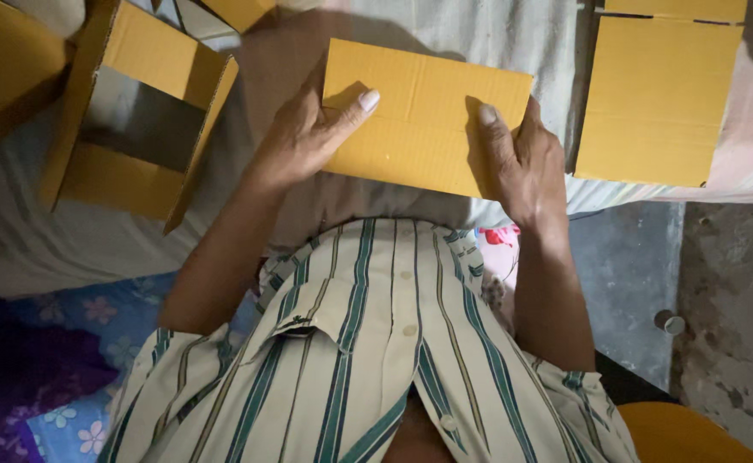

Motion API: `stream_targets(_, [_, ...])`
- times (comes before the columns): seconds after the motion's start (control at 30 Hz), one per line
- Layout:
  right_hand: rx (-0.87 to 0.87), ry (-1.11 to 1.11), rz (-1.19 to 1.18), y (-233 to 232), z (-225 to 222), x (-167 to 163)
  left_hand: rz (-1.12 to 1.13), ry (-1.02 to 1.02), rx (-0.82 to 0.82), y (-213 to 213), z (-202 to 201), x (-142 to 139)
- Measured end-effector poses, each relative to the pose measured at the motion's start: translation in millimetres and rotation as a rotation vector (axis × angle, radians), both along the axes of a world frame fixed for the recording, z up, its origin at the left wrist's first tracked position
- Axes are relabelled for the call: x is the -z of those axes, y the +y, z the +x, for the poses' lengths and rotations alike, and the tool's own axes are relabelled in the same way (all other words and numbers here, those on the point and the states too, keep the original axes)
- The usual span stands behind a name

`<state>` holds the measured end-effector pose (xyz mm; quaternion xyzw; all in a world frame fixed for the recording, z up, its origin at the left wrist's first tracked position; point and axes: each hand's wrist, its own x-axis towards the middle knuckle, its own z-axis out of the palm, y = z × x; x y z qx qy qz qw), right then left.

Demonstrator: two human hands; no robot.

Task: The person lies on a bed and folds small yellow cardboard boxes one at a time, pressing the flaps and creases flat with both hands, then sets each finished box aside with a growing pile of completed boxes.

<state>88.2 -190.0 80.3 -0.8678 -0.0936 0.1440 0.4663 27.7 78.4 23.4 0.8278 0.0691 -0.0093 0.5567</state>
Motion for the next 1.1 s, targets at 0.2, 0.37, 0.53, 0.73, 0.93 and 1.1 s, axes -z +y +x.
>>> stream_targets(0.2, [-0.185, -0.162, 0.528, -12, 9, 14, 0.126, -0.529, 0.146, 4, 7, 5])
stream_targets(0.37, [-0.188, -0.599, 0.395, -19, 26, 63, -0.171, -0.549, 0.073, 3, 6, 42])
stream_targets(0.53, [-0.35, -0.519, 0.189, -31, 2, 90, -0.032, -0.623, 0.008, -7, -28, 53])
stream_targets(0.73, [-0.281, -0.415, 0.408, -21, -24, 95, -0.009, -0.551, -0.069, -15, -43, 34])
stream_targets(0.93, [-0.193, -0.516, 0.297, -14, -15, 97, 0.025, -0.721, 0.072, -15, -7, 51])
stream_targets(1.1, [0.078, -0.342, 0.465, -5, -15, 103, -0.255, -0.348, -0.151, -23, -6, 63])
